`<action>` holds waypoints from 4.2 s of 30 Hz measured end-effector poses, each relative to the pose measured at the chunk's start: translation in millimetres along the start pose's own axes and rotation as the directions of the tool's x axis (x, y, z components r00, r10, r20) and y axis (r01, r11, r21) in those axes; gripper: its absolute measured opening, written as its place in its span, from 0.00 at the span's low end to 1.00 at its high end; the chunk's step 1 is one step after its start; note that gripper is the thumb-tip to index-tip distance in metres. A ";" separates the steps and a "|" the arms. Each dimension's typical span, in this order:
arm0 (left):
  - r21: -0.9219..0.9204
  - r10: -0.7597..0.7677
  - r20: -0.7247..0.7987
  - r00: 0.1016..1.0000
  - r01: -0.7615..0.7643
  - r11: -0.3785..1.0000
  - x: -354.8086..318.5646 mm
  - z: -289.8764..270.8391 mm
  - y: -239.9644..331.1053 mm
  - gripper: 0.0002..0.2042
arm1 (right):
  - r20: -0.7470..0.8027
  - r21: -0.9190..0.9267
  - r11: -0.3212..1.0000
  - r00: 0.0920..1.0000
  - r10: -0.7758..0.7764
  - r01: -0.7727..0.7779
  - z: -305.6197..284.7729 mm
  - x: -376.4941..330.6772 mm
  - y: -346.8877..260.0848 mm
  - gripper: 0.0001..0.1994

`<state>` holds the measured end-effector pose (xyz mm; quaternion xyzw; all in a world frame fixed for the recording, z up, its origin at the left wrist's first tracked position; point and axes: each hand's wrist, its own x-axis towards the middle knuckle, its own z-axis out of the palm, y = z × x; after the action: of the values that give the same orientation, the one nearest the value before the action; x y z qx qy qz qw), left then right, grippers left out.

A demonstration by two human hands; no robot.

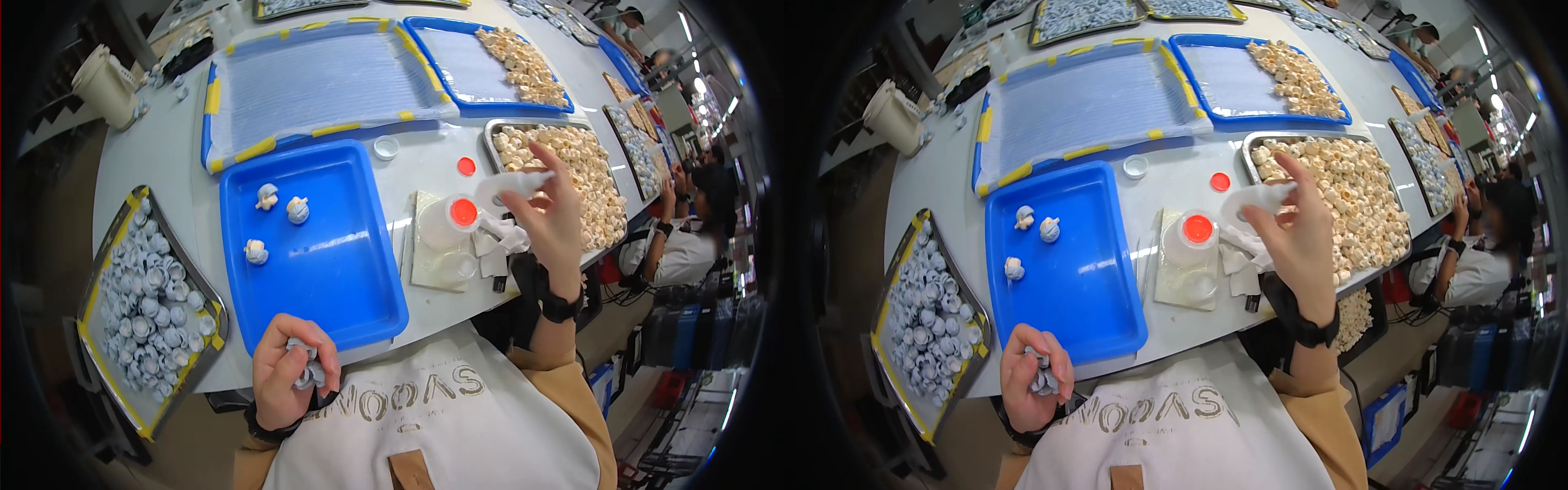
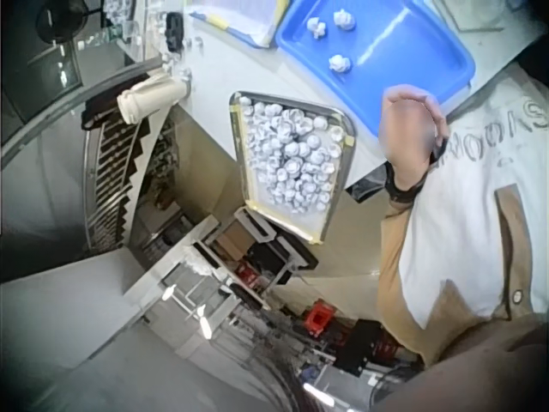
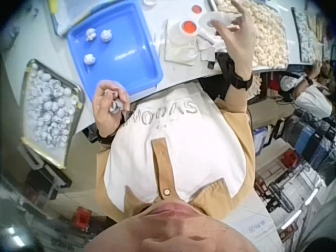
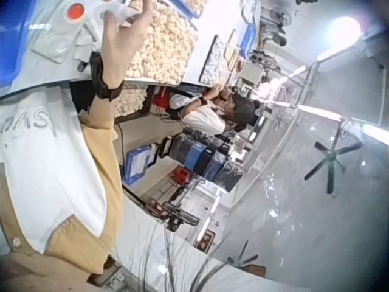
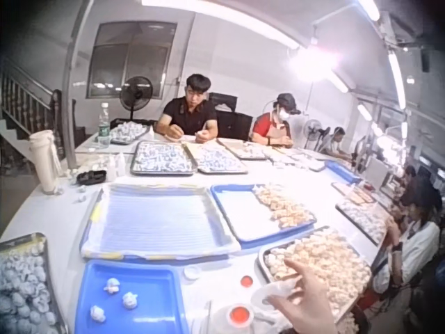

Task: The person assembles small doll parts by hand in a factory setting. They pick up a grey head and a beige body, apply glue from a bottle to the body, and press the two pieces together. The assembled dolls are placed into a blue tray. The person repeats this process for multiple units throughout the clip.

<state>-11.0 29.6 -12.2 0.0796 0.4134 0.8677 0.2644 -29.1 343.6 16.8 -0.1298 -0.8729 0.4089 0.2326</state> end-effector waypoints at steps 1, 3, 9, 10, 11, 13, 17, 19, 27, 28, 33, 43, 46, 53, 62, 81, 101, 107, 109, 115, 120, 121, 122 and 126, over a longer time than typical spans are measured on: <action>0.000 0.004 -0.004 1.000 -0.004 1.000 0.6 0.3 0.3 0.07 | -0.013 -0.017 1.000 1.000 -0.005 0.005 3.9 3.2 -0.1 0.30; 0.000 0.008 0.004 1.000 -0.008 1.000 1.2 -0.5 -0.1 0.08 | -0.051 -0.046 0.999 0.999 -0.012 0.009 14.1 8.5 4.2 0.31; 0.053 0.033 -0.007 0.999 -0.033 0.998 1.8 1.4 -1.5 0.10 | 0.023 -0.156 0.987 0.999 -0.022 0.025 20.1 13.5 16.9 0.33; 0.076 0.046 -0.011 0.999 -0.045 0.996 2.2 2.2 -2.3 0.11 | 0.030 -0.146 0.989 0.999 -0.025 0.030 19.4 13.3 17.4 0.34; 0.078 0.044 -0.007 0.999 -0.043 0.996 2.4 2.1 -2.4 0.11 | 0.022 -0.094 0.996 1.000 0.009 -0.007 18.3 11.5 16.3 0.34; 0.080 0.045 -0.006 0.999 -0.044 0.996 2.1 1.6 -2.1 0.11 | 0.016 0.014 0.997 0.997 0.073 -0.073 15.4 5.0 10.8 0.34; 0.002 0.018 0.002 1.000 -0.018 1.000 0.2 -0.4 -0.6 0.08 | -0.053 -0.007 0.998 0.997 0.064 -0.064 -4.1 -20.7 -4.8 0.32; -0.004 0.021 0.012 1.000 -0.021 1.000 0.4 -1.5 -2.1 0.08 | 0.157 -0.131 0.988 0.982 0.107 -0.087 -21.6 -34.1 -19.0 0.28; 0.061 0.109 0.011 0.994 -0.110 0.992 -0.1 1.4 -3.7 0.06 | 0.345 -0.350 0.928 0.939 -0.002 0.130 -1.0 -70.4 -20.7 0.20; 0.068 0.103 0.019 0.995 -0.104 0.992 0.4 1.5 -3.3 0.06 | 0.321 -0.350 0.928 0.947 -0.013 0.131 4.0 -70.3 -20.9 0.20; 0.065 0.087 0.017 0.996 -0.088 0.994 -1.5 1.5 -2.2 0.06 | 0.234 -0.357 0.925 0.971 -0.042 0.126 21.6 -74.0 -15.7 0.19; -0.067 0.076 -0.293 0.953 -0.100 0.993 5.3 12.7 -1.7 0.11 | 0.263 -0.311 0.943 0.964 -0.034 0.118 20.5 -69.0 -16.0 0.17; 0.008 0.055 -0.210 0.976 -0.054 0.998 7.4 10.9 0.7 0.12 | 0.241 -0.295 0.951 0.970 -0.019 0.092 21.9 -67.2 -13.3 0.18; 0.076 0.051 0.026 0.998 -0.053 0.996 2.1 0.2 -2.2 0.12 | -0.021 -0.239 0.969 0.998 0.066 -0.069 -17.4 -74.4 -7.8 0.20; 0.030 -0.003 -0.069 0.998 0.005 1.000 4.0 6.4 -1.6 0.21 | -0.129 -0.441 0.877 0.980 0.149 -0.192 -64.3 -68.3 66.9 0.11; 0.431 -0.321 0.060 0.945 0.265 0.863 -12.5 37.8 16.4 0.14 | 0.190 0.627 0.751 0.893 -0.407 0.209 -35.8 -101.1 -47.0 0.14; 0.470 -0.329 0.114 0.938 0.241 0.849 -7.0 21.7 6.8 0.16 | 0.213 0.845 0.473 0.653 -0.726 0.250 37.4 -94.3 -82.3 0.13; 0.457 -0.347 0.123 0.930 0.258 0.851 -4.2 22.9 6.9 0.17 | 0.139 0.759 0.493 0.634 -0.761 0.425 31.5 -90.1 -77.7 0.11; 0.457 -0.349 0.124 0.929 0.258 0.851 -4.0 23.2 6.8 0.17 | 0.108 0.772 0.475 0.650 -0.752 0.422 31.9 -91.0 -77.7 0.11; 0.449 -0.363 0.126 0.923 0.274 0.851 -2.3 25.1 6.2 0.17 | 0.131 0.789 0.478 0.656 -0.743 0.385 29.9 -92.5 -78.4 0.10; 0.440 -0.369 0.129 0.920 0.281 0.853 -2.1 27.7 6.1 0.18 | 0.126 0.788 0.463 0.629 -0.767 0.405 35.1 -92.2 -76.6 0.10; 0.437 -0.371 0.130 0.919 0.283 0.854 -1.6 28.3 6.4 0.18 | 0.116 0.793 0.452 0.627 -0.771 0.409 36.0 -91.9 -75.3 0.10; 0.431 -0.371 0.129 0.920 0.285 0.856 -1.9 28.8 6.3 0.18 | 0.106 0.798 0.440 0.623 -0.775 0.412 36.4 -91.7 -73.9 0.10; 0.415 -0.374 0.132 0.918 0.291 0.862 -3.8 28.2 6.5 0.19 | 0.094 0.816 0.425 0.635 -0.767 0.392 35.6 -91.3 -70.1 0.09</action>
<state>-0.3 43.2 11.2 0.1475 0.5538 0.6966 0.4316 28.4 238.0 23.9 0.3953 -0.6452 0.6279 0.1823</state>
